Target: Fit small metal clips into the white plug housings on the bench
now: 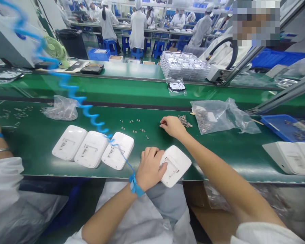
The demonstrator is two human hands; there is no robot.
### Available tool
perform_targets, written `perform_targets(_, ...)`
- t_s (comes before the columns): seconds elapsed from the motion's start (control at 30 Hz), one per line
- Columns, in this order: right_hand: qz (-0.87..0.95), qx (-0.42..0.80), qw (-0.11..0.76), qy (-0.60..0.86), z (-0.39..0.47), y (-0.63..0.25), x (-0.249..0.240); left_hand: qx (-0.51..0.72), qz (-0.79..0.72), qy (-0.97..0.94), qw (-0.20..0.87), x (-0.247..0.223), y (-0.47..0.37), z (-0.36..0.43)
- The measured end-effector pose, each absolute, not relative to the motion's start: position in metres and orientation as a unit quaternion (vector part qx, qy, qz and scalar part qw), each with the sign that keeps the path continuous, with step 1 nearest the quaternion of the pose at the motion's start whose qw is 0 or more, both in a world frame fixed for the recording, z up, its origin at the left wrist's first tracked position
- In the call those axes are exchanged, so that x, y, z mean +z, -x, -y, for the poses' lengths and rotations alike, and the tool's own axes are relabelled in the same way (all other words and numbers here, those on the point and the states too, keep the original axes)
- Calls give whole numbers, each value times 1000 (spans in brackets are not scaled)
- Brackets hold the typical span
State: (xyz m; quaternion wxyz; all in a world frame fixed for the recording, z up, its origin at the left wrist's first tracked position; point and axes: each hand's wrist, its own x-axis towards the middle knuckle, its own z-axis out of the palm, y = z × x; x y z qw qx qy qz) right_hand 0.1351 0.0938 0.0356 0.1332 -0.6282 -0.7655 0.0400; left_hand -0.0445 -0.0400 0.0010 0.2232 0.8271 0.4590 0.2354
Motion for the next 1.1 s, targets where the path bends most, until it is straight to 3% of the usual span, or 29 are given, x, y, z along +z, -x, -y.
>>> perform_targets(0.27,796,74,132,586,-80,-148,33,288,-460,-797,264,-10,44,35)
perform_targets(0.43,735,221,332,549,-24,-165,52,309,-448,-793,275,-14,44,32)
perform_targets(0.53,705,279,376,532,8,-167,51,304,-453,-795,264,-12,42,33)
perform_targets(0.7,738,195,325,559,25,-168,44,300,-470,-796,236,-9,37,37)
perform_targets(0.87,779,189,279,529,-7,-152,53,283,-470,-807,218,-9,35,39)
perform_targets(1.1,881,102,57,459,-87,-90,36,270,-482,-811,194,-9,36,40)
